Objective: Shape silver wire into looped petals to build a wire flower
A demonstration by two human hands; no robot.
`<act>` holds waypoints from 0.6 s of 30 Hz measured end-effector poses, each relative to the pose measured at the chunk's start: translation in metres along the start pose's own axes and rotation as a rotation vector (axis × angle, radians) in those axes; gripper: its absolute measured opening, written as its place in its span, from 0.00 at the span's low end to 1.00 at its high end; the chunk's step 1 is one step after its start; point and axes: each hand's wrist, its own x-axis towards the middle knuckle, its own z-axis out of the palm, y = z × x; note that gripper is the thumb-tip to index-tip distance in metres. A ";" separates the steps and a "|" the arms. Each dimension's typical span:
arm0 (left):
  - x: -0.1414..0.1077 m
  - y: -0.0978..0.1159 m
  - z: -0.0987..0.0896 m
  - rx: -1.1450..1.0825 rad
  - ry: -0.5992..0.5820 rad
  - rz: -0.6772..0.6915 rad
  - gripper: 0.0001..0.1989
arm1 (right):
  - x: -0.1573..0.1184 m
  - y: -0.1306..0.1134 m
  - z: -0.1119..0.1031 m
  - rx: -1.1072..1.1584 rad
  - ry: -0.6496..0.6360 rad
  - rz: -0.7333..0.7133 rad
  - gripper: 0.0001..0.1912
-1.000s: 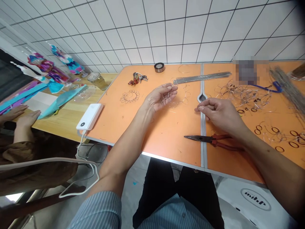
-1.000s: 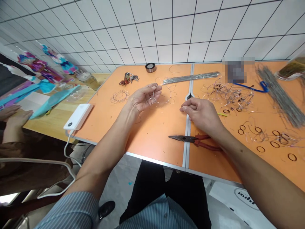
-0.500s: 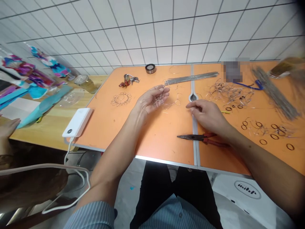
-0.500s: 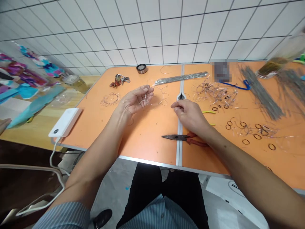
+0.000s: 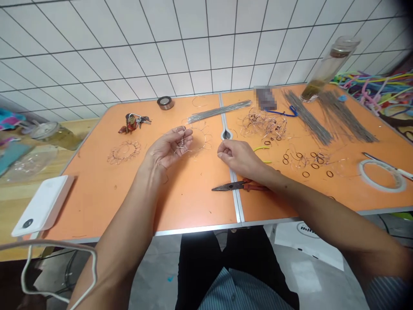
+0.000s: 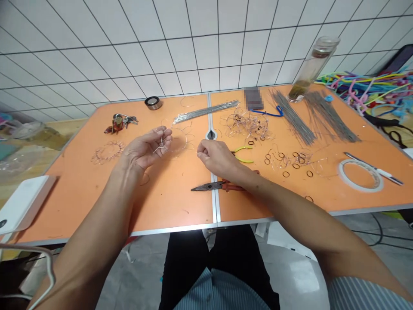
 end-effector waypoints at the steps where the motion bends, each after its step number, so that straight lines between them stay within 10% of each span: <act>1: -0.001 0.001 0.000 0.001 0.005 -0.003 0.09 | -0.001 0.000 0.001 0.008 -0.007 -0.013 0.06; 18: -0.005 -0.001 0.003 0.036 0.011 -0.001 0.12 | -0.004 -0.001 0.002 -0.107 -0.046 -0.041 0.06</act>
